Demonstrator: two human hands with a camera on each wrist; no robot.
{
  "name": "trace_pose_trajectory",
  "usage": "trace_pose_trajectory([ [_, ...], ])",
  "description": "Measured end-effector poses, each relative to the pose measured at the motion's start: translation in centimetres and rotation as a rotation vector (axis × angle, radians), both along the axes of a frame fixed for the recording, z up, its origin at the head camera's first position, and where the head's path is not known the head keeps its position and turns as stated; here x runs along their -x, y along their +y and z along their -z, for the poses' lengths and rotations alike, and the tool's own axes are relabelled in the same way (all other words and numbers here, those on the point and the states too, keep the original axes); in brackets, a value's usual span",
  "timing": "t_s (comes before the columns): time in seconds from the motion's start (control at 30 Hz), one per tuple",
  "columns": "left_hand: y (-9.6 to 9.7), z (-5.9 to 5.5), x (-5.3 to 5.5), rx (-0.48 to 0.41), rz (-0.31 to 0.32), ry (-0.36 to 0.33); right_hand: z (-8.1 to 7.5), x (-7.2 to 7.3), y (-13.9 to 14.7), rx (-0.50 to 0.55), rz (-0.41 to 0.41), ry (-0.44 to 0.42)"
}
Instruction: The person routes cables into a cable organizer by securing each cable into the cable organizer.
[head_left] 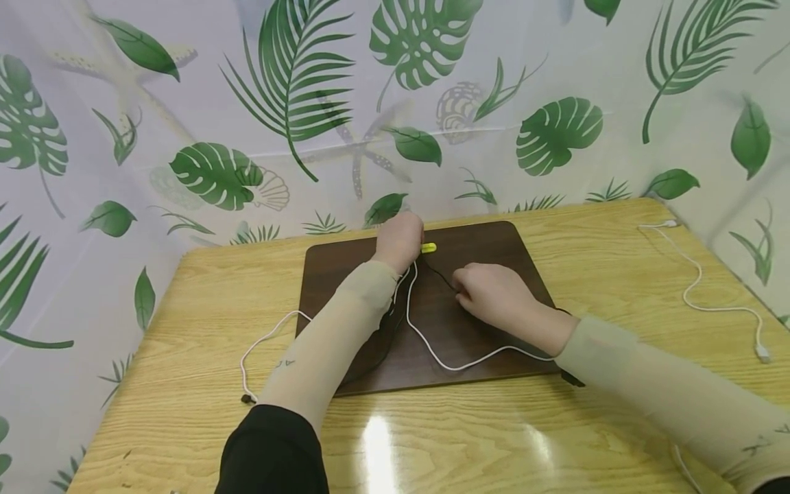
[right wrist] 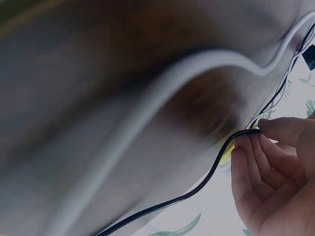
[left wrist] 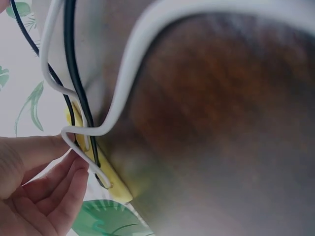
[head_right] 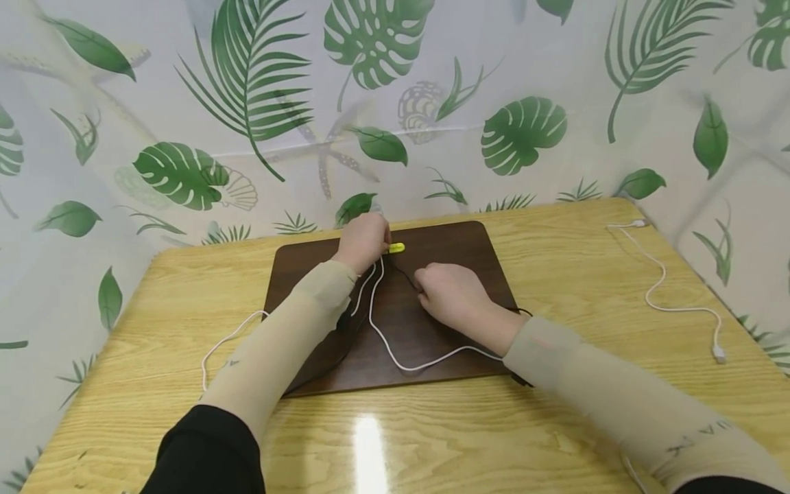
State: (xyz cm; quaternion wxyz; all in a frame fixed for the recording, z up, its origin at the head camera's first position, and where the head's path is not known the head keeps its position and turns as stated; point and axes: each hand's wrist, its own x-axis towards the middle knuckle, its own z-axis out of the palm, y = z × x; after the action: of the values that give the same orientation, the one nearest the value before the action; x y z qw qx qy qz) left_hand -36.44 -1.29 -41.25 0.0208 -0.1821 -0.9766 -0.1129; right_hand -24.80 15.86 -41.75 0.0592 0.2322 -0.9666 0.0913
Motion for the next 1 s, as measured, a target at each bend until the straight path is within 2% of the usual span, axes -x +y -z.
trace_pose_trajectory([
  [0.17,0.6,0.0,-0.3,0.108,0.034,0.064,0.3,-0.1,0.2,-0.012,0.009,0.003],
  [0.27,0.7,-0.1,-0.3,0.127,0.041,0.08,0.3,-0.1,0.2,-0.011,0.011,0.003],
  [0.5,0.1,-0.4,-0.2,0.05,0.052,0.008,0.4,0.1,0.0,-0.01,0.005,0.004],
  [0.8,-0.3,-0.8,0.1,0.021,0.061,-0.037,0.3,0.2,-0.1,-0.008,-0.01,0.014],
  [1.0,-0.6,-0.5,0.2,-0.023,0.053,-0.07,0.4,0.1,-0.1,-0.001,-0.005,-0.014],
])
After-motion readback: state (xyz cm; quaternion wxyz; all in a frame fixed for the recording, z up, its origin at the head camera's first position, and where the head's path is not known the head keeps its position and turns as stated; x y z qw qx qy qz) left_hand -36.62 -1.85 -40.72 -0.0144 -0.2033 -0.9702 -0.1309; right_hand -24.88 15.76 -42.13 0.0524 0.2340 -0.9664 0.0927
